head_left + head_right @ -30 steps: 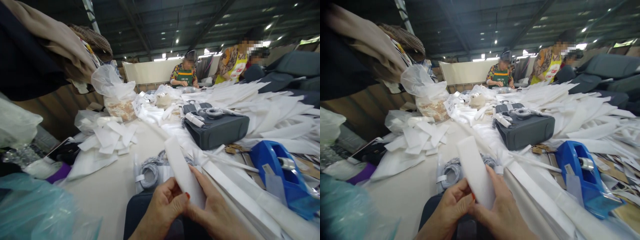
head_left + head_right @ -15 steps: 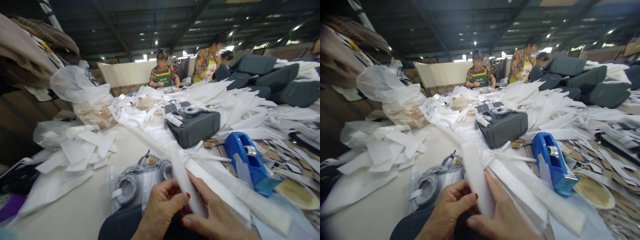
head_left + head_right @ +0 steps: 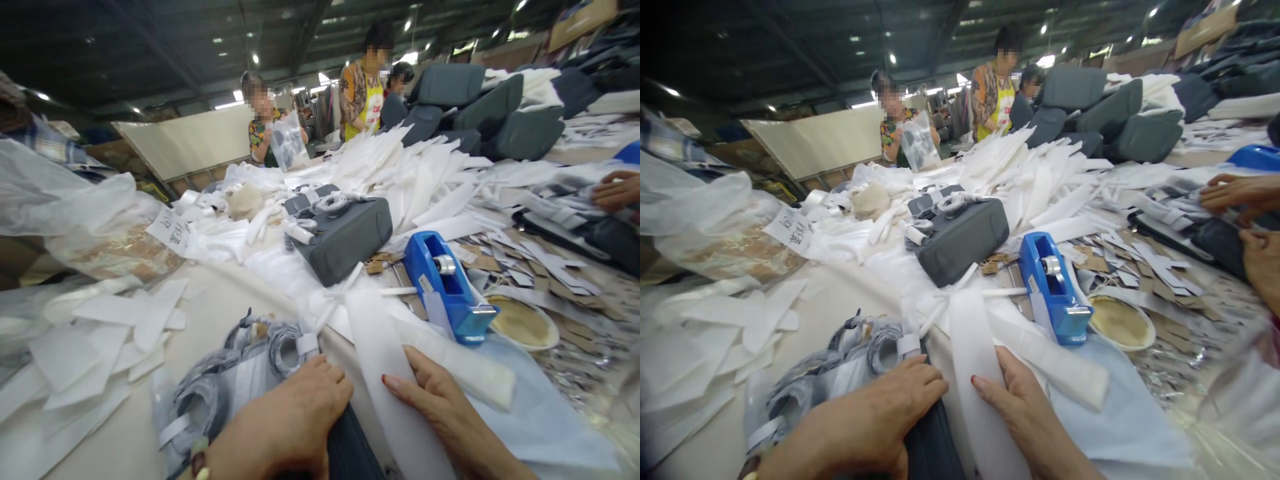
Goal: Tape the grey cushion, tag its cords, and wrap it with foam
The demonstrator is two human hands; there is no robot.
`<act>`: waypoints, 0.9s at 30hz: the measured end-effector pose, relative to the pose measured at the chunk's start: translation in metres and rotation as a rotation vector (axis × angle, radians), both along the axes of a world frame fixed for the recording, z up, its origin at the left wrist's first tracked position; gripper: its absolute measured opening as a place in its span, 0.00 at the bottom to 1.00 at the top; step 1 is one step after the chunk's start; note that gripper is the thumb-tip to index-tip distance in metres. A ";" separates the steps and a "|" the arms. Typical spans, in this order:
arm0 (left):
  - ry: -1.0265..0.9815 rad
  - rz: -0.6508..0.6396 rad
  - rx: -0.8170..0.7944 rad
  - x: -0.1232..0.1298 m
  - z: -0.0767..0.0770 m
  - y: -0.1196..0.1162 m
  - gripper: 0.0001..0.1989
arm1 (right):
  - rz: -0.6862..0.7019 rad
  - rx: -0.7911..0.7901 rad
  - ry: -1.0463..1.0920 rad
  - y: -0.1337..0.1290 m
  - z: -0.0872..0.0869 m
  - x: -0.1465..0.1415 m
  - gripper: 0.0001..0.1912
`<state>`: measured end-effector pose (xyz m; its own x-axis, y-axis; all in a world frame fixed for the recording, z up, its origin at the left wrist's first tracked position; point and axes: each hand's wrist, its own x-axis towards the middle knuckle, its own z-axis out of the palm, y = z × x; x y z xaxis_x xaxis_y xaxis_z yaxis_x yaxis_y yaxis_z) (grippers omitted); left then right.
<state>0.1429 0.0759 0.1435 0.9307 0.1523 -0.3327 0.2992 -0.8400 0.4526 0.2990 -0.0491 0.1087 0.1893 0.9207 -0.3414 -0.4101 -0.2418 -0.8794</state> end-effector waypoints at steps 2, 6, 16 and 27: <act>0.004 -0.120 0.064 0.009 -0.007 0.008 0.30 | 0.009 0.018 -0.056 -0.003 -0.007 0.002 0.20; 0.079 -0.262 0.079 0.024 -0.013 0.021 0.29 | 0.048 0.024 -0.248 -0.010 -0.021 0.006 0.18; 0.382 -0.361 0.177 0.027 -0.006 0.016 0.13 | 0.090 -0.029 -0.505 -0.019 -0.045 0.013 0.19; 0.035 -0.387 0.406 0.013 0.038 -0.001 0.08 | 0.398 0.046 -0.432 -0.013 -0.048 0.008 0.24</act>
<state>0.1558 0.0753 0.1819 0.9335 -0.0758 -0.3506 -0.0563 -0.9963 0.0654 0.3074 -0.0622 0.0608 -0.0613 0.9613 -0.2687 0.1019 -0.2617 -0.9597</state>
